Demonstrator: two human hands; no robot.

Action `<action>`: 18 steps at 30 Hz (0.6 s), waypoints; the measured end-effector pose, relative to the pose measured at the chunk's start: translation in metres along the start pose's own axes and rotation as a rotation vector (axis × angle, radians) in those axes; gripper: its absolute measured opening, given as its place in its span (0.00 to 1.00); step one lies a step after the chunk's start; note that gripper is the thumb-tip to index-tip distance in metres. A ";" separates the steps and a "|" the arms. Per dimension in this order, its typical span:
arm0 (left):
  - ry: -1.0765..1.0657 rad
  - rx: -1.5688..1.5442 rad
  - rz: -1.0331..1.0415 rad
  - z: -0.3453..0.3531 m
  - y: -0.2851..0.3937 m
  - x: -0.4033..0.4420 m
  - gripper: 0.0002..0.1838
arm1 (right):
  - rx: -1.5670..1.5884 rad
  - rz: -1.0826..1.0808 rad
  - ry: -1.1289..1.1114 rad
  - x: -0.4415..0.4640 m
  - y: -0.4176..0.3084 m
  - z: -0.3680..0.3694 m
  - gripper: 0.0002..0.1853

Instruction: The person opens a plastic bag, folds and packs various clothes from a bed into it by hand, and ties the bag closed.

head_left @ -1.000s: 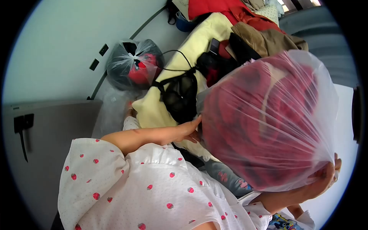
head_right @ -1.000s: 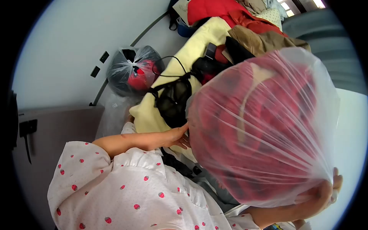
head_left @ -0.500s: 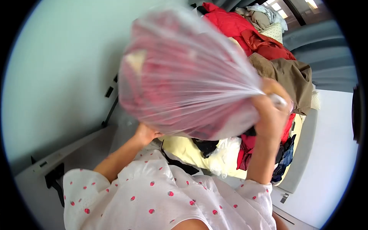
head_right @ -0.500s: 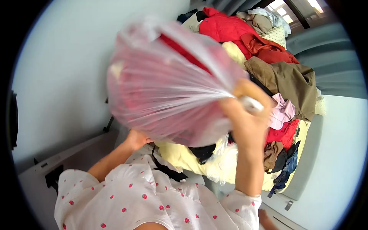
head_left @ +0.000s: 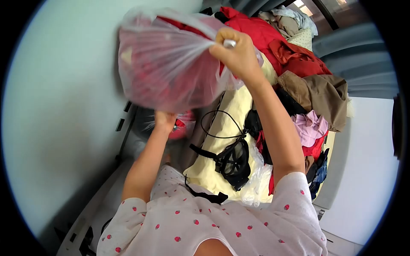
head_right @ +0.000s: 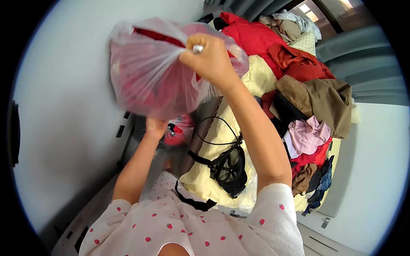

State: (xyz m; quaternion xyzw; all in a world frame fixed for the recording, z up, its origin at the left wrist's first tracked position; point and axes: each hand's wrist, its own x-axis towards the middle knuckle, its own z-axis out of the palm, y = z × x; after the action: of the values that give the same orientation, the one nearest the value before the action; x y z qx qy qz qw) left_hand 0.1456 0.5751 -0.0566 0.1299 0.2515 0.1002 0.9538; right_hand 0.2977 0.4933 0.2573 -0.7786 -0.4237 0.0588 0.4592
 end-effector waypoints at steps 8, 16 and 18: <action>-0.010 0.510 -0.072 0.042 0.021 -0.006 0.31 | -0.328 0.239 -0.267 -0.045 0.135 0.063 0.11; -0.846 0.827 0.033 0.129 0.083 -0.142 0.21 | -0.139 0.543 -0.860 -0.385 0.093 0.156 0.08; -1.460 0.874 0.239 0.184 0.108 -0.163 0.22 | 0.104 0.686 -0.701 -0.430 0.077 0.151 0.10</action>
State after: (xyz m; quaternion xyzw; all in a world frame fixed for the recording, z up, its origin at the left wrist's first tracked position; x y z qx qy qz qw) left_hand 0.0862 0.5994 0.2040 0.5431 -0.4248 -0.0145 0.7241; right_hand -0.0007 0.2700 -0.0159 -0.7826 -0.2686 0.4860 0.2815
